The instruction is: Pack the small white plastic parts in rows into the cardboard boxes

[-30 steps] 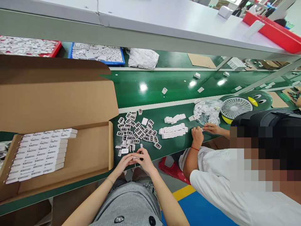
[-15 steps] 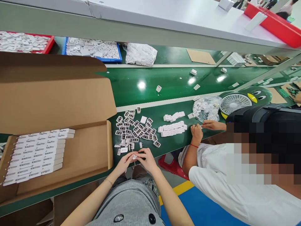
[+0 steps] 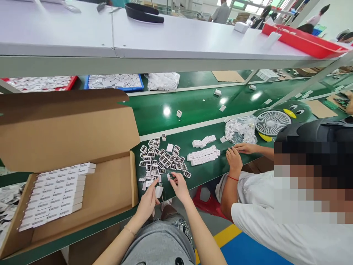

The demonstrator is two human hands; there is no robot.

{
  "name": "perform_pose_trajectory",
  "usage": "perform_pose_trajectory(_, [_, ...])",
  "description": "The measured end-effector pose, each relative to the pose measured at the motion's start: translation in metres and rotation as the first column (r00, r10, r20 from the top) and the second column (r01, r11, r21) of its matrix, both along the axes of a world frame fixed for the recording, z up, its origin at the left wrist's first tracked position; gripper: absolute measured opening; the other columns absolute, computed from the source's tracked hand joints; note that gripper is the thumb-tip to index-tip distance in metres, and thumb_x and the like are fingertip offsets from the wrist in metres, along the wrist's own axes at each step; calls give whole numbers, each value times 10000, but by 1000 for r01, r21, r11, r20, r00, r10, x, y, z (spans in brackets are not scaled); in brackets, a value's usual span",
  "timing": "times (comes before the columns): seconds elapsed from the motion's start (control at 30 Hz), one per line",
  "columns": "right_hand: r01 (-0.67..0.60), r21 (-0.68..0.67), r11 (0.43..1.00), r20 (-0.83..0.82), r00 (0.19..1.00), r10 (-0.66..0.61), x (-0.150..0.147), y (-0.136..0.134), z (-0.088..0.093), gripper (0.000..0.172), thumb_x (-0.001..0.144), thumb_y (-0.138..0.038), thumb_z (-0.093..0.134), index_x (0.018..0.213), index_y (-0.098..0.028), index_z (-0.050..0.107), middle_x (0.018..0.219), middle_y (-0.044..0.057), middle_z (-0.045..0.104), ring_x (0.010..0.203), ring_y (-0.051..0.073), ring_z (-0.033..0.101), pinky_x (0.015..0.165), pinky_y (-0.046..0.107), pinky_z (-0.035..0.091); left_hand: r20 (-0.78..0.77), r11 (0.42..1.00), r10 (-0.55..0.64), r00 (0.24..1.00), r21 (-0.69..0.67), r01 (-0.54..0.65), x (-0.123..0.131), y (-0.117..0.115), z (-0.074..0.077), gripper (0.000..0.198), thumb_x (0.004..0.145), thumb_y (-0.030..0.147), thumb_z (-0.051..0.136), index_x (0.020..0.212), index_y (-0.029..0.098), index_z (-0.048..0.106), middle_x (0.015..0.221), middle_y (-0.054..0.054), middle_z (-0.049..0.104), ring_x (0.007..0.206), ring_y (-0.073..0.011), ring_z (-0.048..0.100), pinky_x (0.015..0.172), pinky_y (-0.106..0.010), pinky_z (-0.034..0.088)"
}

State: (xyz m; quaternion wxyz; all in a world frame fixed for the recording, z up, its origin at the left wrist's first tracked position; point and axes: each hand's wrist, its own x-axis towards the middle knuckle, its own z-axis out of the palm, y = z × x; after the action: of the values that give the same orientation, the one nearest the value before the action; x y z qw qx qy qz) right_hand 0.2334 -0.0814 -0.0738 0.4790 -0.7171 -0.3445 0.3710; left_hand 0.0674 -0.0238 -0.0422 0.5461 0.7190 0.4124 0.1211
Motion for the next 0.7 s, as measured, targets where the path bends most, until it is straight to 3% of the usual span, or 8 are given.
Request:
perform_pose_trajectory(0.07, [24, -32, 999, 109, 994, -20, -4, 9, -11, 246, 740, -284, 565, 976, -216, 588, 917, 35, 520, 605, 112, 493, 635, 285, 450, -91, 945, -87, 992, 307, 111, 6, 16, 16, 387, 874, 247, 287, 1240, 229, 410, 1166, -93, 554, 819, -169, 609, 791, -340, 469])
perform_pose_trajectory(0.17, [84, -40, 996, 140, 987, -77, -11, 17, -19, 136, 718, -269, 576, 836, -205, 593, 862, 22, 519, 587, 111, 487, 650, 297, 451, -304, 741, -144, 942, 598, 306, 28, 47, 26, 297, 841, 233, 390, 1102, 181, 522, 1074, -109, 583, 1003, -256, 514, 864, -418, 390])
perform_pose_trajectory(0.27, [201, -35, 979, -146, 968, -204, -14, 12, -17, 215, 668, -345, 638, 800, -197, 555, 820, 19, 543, 599, 126, 532, 580, 283, 466, -490, 568, -194, 850, 650, 505, 49, 68, 19, 268, 798, 168, 443, 1049, 142, 535, 1045, -125, 572, 975, -267, 492, 811, -407, 383])
perform_pose_trajectory(0.33, [258, -34, 965, -437, 865, -247, -15, 2, -13, 298, 640, -371, 670, 832, -195, 526, 821, 22, 579, 612, 136, 569, 548, 271, 473, -542, 506, -192, 818, 660, 556, 55, 73, 11, 274, 790, 115, 425, 1040, 137, 532, 1032, -120, 568, 960, -254, 488, 793, -387, 378])
perform_pose_trajectory(0.43, [292, -45, 955, -693, 680, -240, -17, -15, -5, 363, 614, -330, 716, 885, -180, 528, 838, 36, 624, 610, 124, 593, 563, 254, 482, -529, 482, -153, 835, 698, 530, 54, 72, 3, 259, 792, 97, 408, 1006, 146, 545, 1040, -123, 562, 990, -258, 474, 821, -394, 357])
perform_pose_trajectory(0.57, [386, -102, 917, -793, 525, -309, -20, -28, 4, 353, 664, -379, 687, 915, -163, 565, 838, 58, 647, 669, 139, 627, 637, 262, 504, -455, 484, -193, 869, 727, 488, 46, 70, 0, 264, 784, 86, 417, 994, 163, 557, 1038, -118, 574, 1013, -256, 474, 853, -400, 348])
perform_pose_trajectory(0.63, [425, -108, 899, -798, 502, -334, -18, -28, 6, 312, 673, -390, 680, 875, -175, 579, 789, 37, 645, 663, 145, 631, 642, 272, 512, -432, 488, -210, 877, 731, 477, 45, 69, 4, 264, 788, 84, 408, 994, 164, 553, 1040, -115, 578, 1024, -253, 475, 868, -404, 346])
perform_pose_trajectory(0.7, [441, -80, 894, -779, 532, -332, -14, -27, 6, 266, 663, -359, 695, 839, -189, 591, 740, 6, 625, 638, 134, 621, 622, 264, 512, -418, 509, -236, 877, 716, 478, 48, 66, 11, 259, 797, 90, 391, 1004, 155, 533, 1074, -121, 563, 1058, -251, 463, 886, -403, 346])
